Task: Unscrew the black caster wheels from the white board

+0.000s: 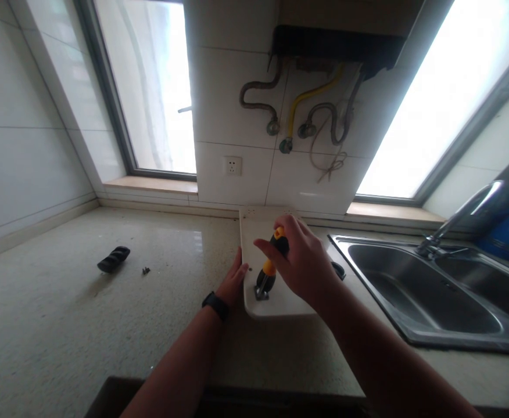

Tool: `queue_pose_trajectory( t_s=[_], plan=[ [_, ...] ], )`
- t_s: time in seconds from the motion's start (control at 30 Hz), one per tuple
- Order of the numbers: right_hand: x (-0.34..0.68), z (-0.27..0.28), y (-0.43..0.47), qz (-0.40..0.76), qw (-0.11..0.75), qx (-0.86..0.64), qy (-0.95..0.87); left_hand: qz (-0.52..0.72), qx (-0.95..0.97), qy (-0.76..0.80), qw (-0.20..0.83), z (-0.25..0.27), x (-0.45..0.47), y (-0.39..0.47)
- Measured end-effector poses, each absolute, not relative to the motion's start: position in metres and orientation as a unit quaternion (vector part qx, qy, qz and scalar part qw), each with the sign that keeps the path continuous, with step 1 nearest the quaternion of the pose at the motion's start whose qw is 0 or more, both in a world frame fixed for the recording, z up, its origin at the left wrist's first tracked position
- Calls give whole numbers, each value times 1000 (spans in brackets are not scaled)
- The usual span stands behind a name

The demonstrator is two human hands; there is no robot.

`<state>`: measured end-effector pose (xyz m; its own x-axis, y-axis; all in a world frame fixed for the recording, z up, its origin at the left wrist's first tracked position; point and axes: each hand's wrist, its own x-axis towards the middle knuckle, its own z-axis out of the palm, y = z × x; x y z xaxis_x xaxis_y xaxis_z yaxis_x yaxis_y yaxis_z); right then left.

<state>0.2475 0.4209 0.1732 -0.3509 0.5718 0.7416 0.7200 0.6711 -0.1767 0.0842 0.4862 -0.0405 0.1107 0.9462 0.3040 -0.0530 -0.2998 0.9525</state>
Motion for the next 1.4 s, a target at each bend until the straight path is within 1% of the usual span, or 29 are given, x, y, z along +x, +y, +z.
queue_pose_trajectory(
  t_s=[0.1,0.23,0.3,0.5,0.83,1.03,1.2,1.4],
  plan=[
    [251,183,418,-43,408,-380,-829,544,580,387,467,-37,84,484],
    [253,196,418,8,361,-401,-842,541,572,392,476,-36,84,483],
    [252,199,418,9,355,-405,-842,543,572,387,478,-37,83,483],
    [249,198,415,13,384,-405,-830,549,570,379,480,-32,84,478],
    [262,182,395,25,341,-337,-877,547,596,387,443,-37,84,481],
    [267,161,383,35,338,-284,-896,536,620,387,423,-49,83,488],
    [268,155,380,29,330,-251,-910,543,629,383,402,-50,82,490],
    [271,154,378,32,317,-228,-920,551,604,388,426,-50,83,488]
  ],
)
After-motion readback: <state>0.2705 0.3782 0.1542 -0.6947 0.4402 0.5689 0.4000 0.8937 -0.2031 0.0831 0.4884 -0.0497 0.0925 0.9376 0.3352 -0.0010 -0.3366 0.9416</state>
